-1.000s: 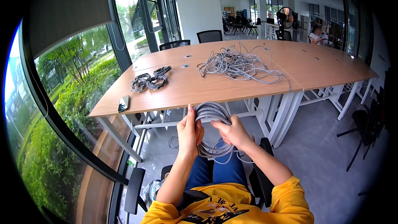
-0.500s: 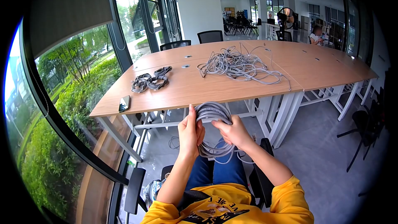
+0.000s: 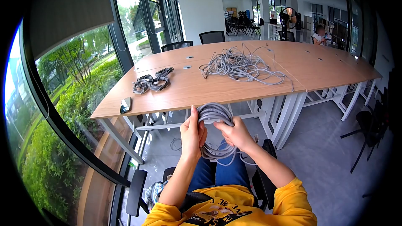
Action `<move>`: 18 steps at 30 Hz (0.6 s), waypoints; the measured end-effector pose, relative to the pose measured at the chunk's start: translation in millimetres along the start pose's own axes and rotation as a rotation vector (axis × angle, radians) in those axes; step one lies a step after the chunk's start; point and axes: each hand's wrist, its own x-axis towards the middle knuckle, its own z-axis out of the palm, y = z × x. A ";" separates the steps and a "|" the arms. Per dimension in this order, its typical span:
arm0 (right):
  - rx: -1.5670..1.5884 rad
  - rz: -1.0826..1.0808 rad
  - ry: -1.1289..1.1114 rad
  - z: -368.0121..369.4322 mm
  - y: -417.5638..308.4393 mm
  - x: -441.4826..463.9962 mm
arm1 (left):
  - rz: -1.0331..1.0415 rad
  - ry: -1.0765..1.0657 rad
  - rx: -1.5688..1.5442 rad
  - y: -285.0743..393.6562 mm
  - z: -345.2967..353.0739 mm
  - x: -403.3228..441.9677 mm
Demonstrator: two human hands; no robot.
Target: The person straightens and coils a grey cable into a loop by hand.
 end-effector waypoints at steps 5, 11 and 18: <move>-0.025 -0.066 0.036 4.0 3.8 -0.7 | 0.004 0.003 -0.011 -2.8 -0.8 1.3; -0.121 -0.156 0.083 6.8 17.0 3.2 | 0.000 0.041 -0.036 -11.0 -0.6 6.9; -0.186 0.025 0.083 -3.7 33.1 48.0 | -0.078 0.060 0.096 -21.8 -19.2 46.7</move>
